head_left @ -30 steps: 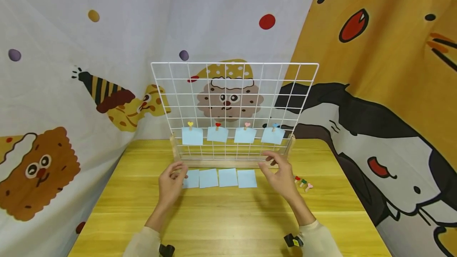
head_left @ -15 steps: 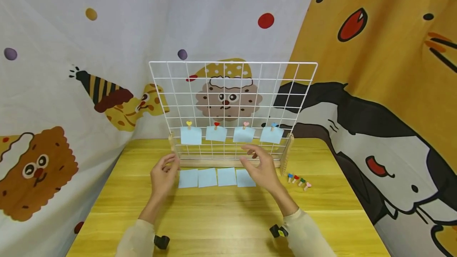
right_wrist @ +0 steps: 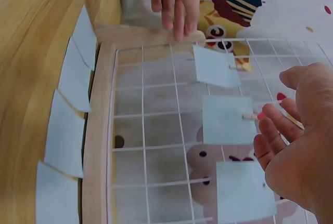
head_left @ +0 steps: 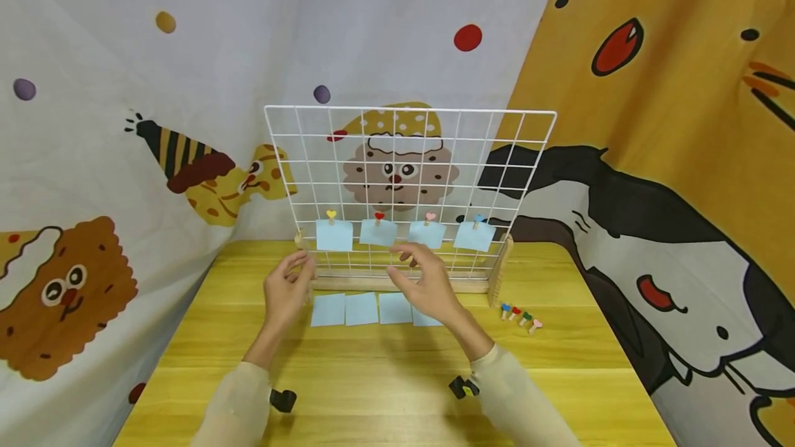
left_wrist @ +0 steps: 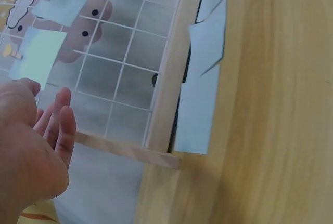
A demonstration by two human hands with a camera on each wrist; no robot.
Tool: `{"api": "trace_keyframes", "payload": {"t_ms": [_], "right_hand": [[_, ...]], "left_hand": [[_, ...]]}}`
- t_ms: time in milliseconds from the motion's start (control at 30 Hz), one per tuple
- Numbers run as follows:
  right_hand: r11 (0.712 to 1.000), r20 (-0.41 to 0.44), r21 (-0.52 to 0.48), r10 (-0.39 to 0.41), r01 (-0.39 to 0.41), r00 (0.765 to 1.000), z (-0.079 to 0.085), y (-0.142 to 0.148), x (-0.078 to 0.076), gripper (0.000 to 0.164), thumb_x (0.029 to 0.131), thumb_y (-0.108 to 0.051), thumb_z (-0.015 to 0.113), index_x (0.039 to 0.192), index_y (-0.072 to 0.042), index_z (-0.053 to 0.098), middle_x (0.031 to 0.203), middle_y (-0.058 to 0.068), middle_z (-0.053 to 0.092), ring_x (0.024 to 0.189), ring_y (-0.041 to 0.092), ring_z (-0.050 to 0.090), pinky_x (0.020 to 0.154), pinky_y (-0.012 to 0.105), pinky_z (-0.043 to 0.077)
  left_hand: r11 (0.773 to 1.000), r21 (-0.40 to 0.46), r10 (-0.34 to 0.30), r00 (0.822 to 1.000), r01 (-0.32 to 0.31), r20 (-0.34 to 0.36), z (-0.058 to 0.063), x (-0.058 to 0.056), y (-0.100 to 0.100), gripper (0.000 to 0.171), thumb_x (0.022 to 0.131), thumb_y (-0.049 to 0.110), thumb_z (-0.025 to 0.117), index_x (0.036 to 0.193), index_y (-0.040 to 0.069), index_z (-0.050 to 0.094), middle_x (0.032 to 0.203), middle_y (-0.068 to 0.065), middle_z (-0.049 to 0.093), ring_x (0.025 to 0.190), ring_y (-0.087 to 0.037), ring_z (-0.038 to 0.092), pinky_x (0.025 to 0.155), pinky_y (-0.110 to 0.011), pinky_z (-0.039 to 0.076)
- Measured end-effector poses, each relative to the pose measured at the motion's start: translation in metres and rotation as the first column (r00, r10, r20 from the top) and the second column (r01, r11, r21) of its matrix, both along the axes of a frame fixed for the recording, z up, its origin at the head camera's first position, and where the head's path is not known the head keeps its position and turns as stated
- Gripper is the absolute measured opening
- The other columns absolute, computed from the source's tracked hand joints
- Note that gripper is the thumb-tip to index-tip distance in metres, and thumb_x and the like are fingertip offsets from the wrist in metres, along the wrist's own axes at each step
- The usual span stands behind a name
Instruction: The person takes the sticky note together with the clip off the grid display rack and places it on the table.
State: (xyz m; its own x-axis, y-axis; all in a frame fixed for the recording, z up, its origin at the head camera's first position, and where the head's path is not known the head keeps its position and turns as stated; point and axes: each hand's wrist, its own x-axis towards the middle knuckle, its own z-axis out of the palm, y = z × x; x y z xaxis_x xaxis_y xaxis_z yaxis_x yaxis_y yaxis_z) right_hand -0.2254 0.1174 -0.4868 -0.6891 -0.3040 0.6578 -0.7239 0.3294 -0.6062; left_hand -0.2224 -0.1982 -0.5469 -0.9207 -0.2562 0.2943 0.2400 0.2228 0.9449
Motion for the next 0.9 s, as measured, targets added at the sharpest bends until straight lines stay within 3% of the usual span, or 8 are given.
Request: {"api": "trace_keyframes", "payload": {"t_ms": [200,400,667,900], "right_hand": [[0.999,-0.046,0.032,0.026,-0.024,0.999,0.010,-0.018,-0.005,0.039,0.100,-0.008,0.085,0.137,-0.010,0.074,0.129,0.013,0.079,0.107,0.029,0.072,0.088,0.036,0.060],[0.998,-0.062,0.050,0.046,-0.043,0.997,0.019,-0.034,-0.011,0.040,0.099,-0.008,0.086,0.136,0.000,0.073,0.127,0.015,0.079,0.106,0.031,0.073,0.088,0.044,0.064],[0.996,-0.039,0.056,0.072,-0.070,0.997,0.031,-0.050,-0.018,0.038,0.101,-0.011,0.084,0.137,-0.002,0.073,0.127,0.017,0.079,0.105,0.037,0.073,0.086,0.052,0.066],[0.995,-0.070,0.057,0.091,-0.088,0.993,0.034,-0.063,-0.027,0.038,0.099,-0.007,0.085,0.133,0.005,0.072,0.125,0.022,0.079,0.100,0.033,0.071,0.080,0.053,0.066]], "left_hand": [[1.000,-0.007,-0.027,0.999,0.027,-0.025,0.006,-0.010,0.003,0.041,0.110,0.024,0.076,0.143,-0.001,0.071,0.136,-0.024,0.078,0.077,0.003,0.077,0.057,-0.017,0.058],[0.999,-0.037,-0.022,0.999,0.021,-0.031,0.014,-0.017,0.008,0.038,0.109,0.023,0.079,0.140,0.002,0.073,0.133,-0.023,0.080,0.075,0.004,0.076,0.053,-0.016,0.053],[0.999,-0.051,0.000,1.000,-0.001,-0.016,0.019,-0.021,0.011,0.033,0.106,0.021,0.081,0.135,0.004,0.077,0.127,-0.022,0.082,0.078,-0.008,0.080,0.076,-0.013,0.063],[1.000,-0.008,0.010,1.000,-0.010,-0.020,0.019,-0.026,0.011,0.027,0.105,0.016,0.082,0.129,0.002,0.079,0.119,-0.027,0.083,0.071,0.000,0.076,0.069,-0.013,0.061]]}}
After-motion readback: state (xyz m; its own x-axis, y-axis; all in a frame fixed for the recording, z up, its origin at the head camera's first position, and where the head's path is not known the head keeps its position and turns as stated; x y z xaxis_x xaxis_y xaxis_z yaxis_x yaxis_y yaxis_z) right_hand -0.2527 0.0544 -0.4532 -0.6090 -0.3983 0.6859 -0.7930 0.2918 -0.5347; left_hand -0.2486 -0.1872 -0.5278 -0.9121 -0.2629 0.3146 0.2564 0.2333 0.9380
